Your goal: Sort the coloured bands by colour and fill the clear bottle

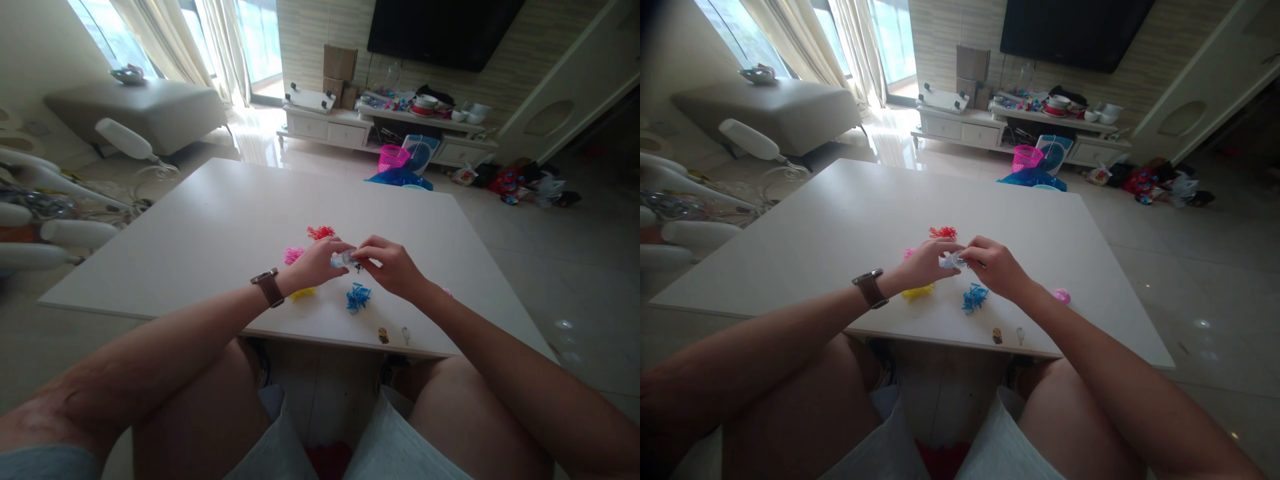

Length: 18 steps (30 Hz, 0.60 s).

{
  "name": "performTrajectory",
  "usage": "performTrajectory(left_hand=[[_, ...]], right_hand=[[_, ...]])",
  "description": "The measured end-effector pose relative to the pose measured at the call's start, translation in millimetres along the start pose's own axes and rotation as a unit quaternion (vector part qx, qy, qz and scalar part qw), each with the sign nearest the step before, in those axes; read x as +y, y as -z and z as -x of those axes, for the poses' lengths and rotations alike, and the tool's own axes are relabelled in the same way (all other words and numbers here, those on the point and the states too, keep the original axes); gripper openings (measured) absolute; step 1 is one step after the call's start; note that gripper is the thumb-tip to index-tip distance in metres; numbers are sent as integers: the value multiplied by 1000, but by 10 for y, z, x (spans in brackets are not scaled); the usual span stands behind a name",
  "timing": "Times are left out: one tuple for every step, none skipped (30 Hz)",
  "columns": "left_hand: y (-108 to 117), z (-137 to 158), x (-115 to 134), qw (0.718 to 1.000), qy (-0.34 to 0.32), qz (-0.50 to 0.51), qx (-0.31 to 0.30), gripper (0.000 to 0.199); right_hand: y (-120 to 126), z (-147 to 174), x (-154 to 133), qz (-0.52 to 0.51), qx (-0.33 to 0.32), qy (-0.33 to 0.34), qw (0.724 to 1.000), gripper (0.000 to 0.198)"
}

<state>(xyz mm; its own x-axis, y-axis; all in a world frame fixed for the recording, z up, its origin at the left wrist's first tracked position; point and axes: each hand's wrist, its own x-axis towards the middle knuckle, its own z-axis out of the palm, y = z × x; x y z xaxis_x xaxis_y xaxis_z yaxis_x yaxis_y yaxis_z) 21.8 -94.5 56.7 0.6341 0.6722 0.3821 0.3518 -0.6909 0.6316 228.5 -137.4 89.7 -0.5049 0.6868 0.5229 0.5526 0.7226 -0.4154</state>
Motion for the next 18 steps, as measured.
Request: performTrajectory(left_hand=[[0, -1, -2, 1000, 1, 4, -2, 37], [1, -2, -5, 1000, 1, 8, -3, 37], [1, -3, -7, 1000, 0, 12, -3, 36], [1, -4, -8, 1000, -1, 17, 0, 35], [1, -5, -9, 1000, 0, 23, 3, 35], [-1, -6, -9, 999, 0, 31, 7, 34], [-3, -8, -10, 999, 2, 43, 11, 34], [-6, -10, -10, 998, 7, 59, 15, 35], [-10, -12, -11, 997, 15, 79, 18, 35], [-14, -15, -12, 994, 26, 101, 19, 35], [-16, -17, -14, 992, 39, 121, 22, 33], [-17, -20, -17, 989, 53, 135, 25, 32], [-15, -22, -19, 988, 63, 141, 29, 31], [-11, -24, -20, 987, 69, 141, 32, 30], [-5, -26, -21, 987, 72, 139, 34, 30], [4, -28, -20, 987, 73, 136, 36, 30], [13, -29, -18, 988, 73, 133, 38, 31], [22, -31, -16, 988, 72, 128, 39, 31]], right_hand=[[5, -1, -11, 1, 6, 0, 1000, 19], [11, -1, -23, -1, 15, 0, 1000, 19], [19, -2, -35, -3, 25, 1, 1000, 18], [30, -3, -46, -4, 36, 2, 999, 17], [44, -5, -55, -3, 47, 2, 999, 15], [60, -8, -63, 1, 58, 1, 998, 14], [77, -12, -67, 5, 69, -2, 998, 12], [96, -16, -66, 9, 77, -8, 997, 11], [114, -20, -59, 11, 84, -17, 996, 10], [131, -23, -43, 11, 88, -30, 996, 10], [144, -24, -16, 9, 86, -48, 995, 9], [153, -20, 21, 4, 75, -70, 995, 10], [156, -10, 70, -1, 53, -94, 994, 10], [154, 6, 128, -7, 17, -119, 993, 11], [145, 27, 193, -13, -33, -142, 989, 11], [131, 53, 260, -17, -92, -159, 983, 13], [113, 83, 326, -18, -151, -173, 973, 14], [91, 112, 384, -21, -210, -179, 961, 16]])
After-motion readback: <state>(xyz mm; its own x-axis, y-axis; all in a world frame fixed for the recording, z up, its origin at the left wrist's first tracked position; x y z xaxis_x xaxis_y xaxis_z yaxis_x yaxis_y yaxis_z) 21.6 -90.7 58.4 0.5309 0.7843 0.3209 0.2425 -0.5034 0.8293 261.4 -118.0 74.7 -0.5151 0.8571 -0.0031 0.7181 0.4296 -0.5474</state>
